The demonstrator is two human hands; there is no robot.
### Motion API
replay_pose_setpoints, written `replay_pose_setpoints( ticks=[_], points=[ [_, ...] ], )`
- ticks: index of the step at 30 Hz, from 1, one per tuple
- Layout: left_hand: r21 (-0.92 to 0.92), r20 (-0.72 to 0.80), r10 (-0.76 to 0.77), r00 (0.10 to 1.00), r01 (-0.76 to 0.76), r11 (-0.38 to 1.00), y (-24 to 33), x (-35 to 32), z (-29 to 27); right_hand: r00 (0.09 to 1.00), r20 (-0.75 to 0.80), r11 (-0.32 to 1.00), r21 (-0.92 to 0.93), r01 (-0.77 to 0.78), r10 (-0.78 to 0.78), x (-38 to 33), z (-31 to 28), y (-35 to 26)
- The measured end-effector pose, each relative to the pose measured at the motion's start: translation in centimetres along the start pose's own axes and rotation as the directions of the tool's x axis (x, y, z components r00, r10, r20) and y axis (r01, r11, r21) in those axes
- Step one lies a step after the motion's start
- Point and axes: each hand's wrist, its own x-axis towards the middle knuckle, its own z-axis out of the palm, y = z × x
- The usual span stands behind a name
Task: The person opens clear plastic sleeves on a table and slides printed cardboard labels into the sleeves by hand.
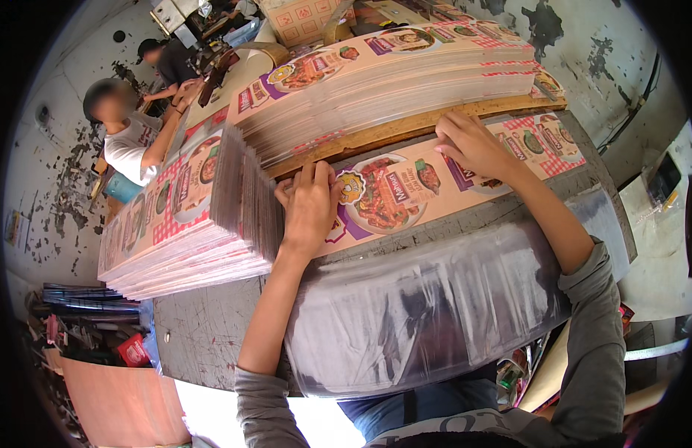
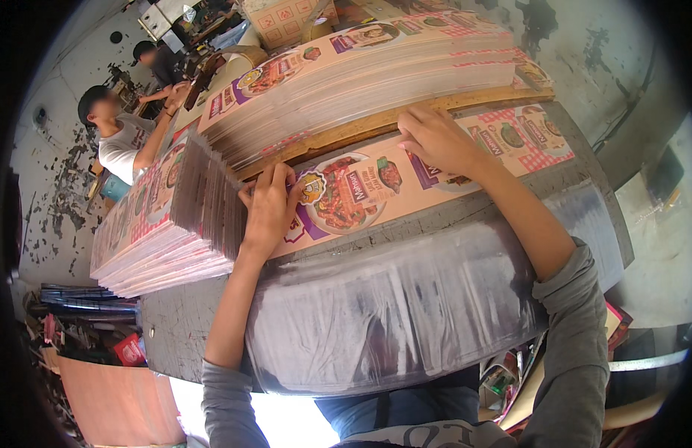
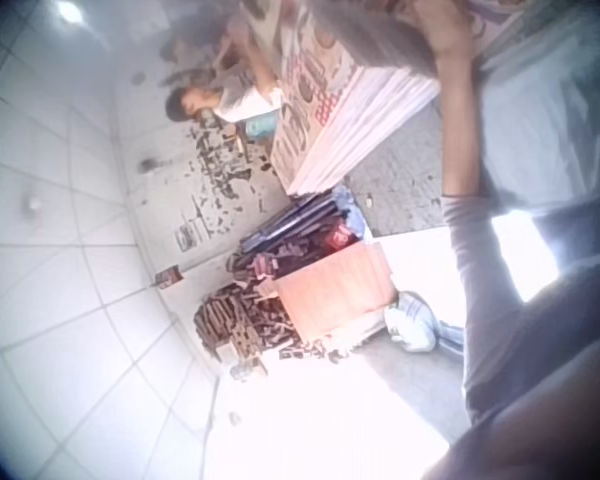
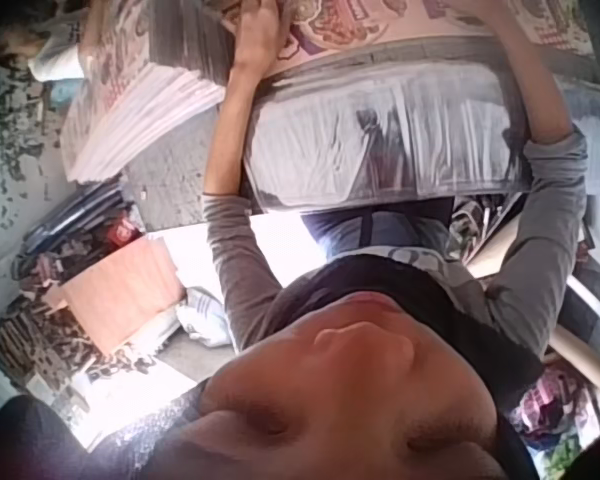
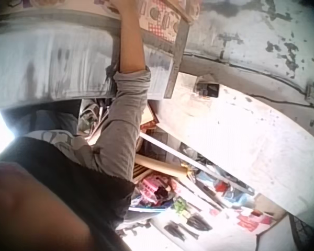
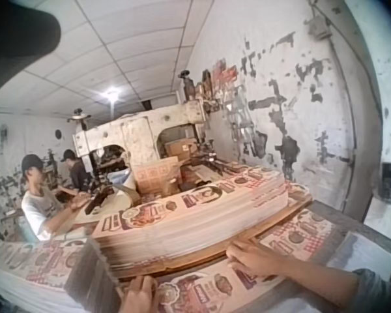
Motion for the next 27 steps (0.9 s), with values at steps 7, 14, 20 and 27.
replay_pose_setpoints(
  ticks=[7,14,20,27],
  points=[
    [0.028,0.047,-0.046,0.998,0.045,0.999,-0.13,0.06,-0.08,1.000,-0.026,1.000,0.004,0.004,-0.004,0.17,0.44,0.46],
    [0.048,0.002,-0.047,0.999,0.046,0.998,0.01,0.21,0.02,0.996,-0.070,0.996,0.067,0.065,-0.060,0.56,0.58,0.57],
    [0.051,-0.010,-0.063,0.998,0.063,0.997,-0.25,0.20,-0.14,0.998,-0.042,0.996,0.082,0.040,-0.037,0.76,0.48,0.00],
    [-0.091,-0.064,-0.143,0.988,0.137,0.986,0.29,0.49,-0.85,0.997,-0.078,0.996,0.080,0.034,-0.028,0.61,0.24,0.31]
  ],
)
